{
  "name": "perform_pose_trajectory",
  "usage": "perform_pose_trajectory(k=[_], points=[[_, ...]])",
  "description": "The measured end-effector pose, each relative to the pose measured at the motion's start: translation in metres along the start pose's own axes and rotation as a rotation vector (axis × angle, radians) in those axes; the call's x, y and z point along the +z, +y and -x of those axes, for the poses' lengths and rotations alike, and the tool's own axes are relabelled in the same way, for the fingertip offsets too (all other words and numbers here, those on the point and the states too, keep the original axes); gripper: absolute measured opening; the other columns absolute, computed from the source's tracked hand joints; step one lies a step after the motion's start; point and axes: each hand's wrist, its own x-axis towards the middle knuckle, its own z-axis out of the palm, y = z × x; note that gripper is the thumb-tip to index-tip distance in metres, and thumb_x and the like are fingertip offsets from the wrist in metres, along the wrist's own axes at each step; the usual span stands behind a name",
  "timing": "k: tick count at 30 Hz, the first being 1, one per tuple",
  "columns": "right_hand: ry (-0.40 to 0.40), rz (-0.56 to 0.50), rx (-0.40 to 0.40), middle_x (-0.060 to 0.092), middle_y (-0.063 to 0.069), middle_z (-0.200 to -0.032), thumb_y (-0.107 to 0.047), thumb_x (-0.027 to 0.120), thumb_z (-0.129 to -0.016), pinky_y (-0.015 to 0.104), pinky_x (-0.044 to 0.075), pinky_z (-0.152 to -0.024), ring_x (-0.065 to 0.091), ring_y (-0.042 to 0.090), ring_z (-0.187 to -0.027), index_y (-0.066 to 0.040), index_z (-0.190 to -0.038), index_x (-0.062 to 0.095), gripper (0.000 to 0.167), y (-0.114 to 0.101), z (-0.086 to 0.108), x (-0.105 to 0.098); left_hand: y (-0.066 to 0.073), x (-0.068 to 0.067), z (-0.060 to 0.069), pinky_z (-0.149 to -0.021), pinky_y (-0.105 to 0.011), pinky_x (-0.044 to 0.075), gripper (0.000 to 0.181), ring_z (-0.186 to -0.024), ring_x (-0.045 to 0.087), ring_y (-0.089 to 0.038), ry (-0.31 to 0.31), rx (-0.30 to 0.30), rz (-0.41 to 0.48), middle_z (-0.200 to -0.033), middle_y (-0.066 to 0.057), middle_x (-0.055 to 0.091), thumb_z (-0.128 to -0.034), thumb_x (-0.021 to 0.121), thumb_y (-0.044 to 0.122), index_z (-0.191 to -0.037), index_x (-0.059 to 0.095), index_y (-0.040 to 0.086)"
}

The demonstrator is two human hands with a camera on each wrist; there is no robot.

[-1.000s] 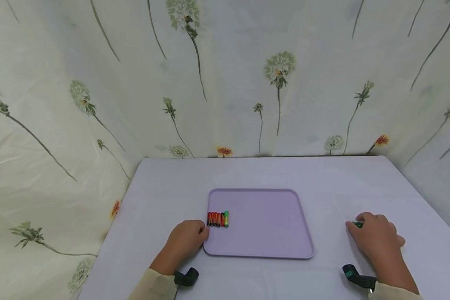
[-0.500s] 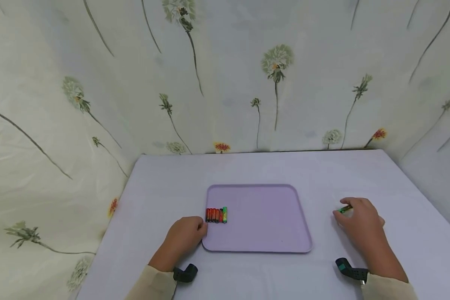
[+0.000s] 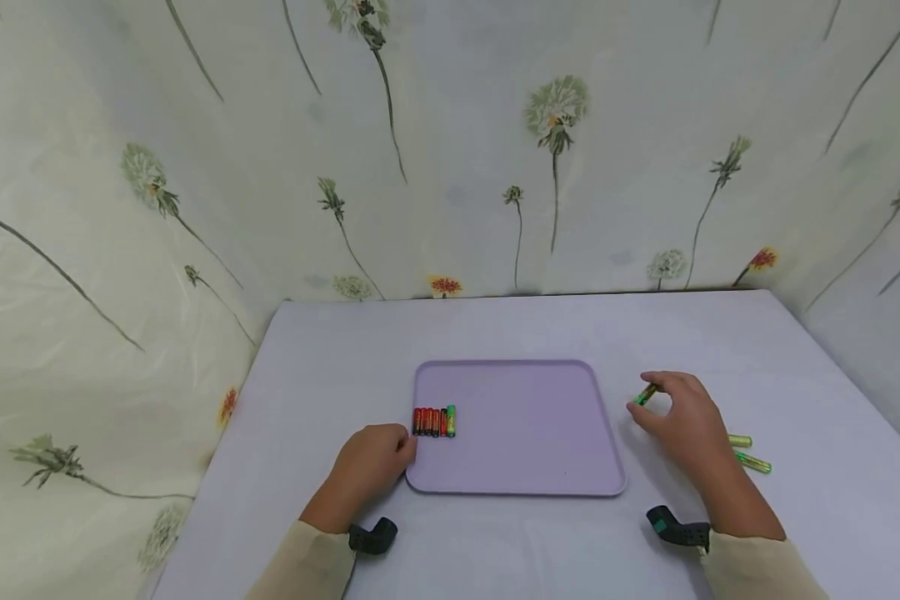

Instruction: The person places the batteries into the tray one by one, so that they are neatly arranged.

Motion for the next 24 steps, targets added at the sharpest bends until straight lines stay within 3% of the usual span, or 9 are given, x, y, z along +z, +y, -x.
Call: perform_pose_trajectory(k=[13, 18, 24], points=[[-0.037, -0.058, -0.103, 0.051, 0.025, -0.144, -0.026, 0.078, -0.093, 0.066, 0.041, -0.107, 0.048, 0.046, -0.136, -0.001, -0.137, 0.062, 0.053, -0.050, -0.015, 0.016, 0.001, -0.004, -0.003, -0.055, -0.030, 0.034, 0.037, -0.058, 0.042, -0.012, -0.012, -0.007, -0.002, -0.061, 0.005, 0.044, -0.1038, 0.060, 0.034, -0.071, 0.056, 0.019], [-0.036, -0.080, -0.146, 0.056, 0.023, -0.137, -0.026, 0.078, -0.092, 0.062, 0.044, -0.106, 0.053, 0.043, -0.131, 0.001, -0.129, 0.067, 0.047, -0.069, -0.024, 0.029, 0.001, -0.004, -0.003, -0.055, -0.030, 0.034, 0.037, -0.058, 0.042, -0.012, -0.007, -0.007, 0.010, -0.061, 0.005, 0.043, -0.1036, 0.059, 0.034, -0.070, 0.056, 0.019], [-0.103, -0.079, -0.180, 0.061, 0.022, -0.134, -0.025, 0.079, -0.091, 0.059, 0.046, -0.106, 0.055, 0.042, -0.130, 0.000, -0.123, 0.070, 0.041, -0.090, -0.028, 0.052, 0.001, -0.003, -0.003, -0.055, -0.030, 0.034, 0.038, -0.058, 0.042, -0.012, -0.022, -0.017, 0.015, -0.061, 0.005, 0.043, -0.1037, 0.059, 0.033, -0.069, 0.054, 0.018]])
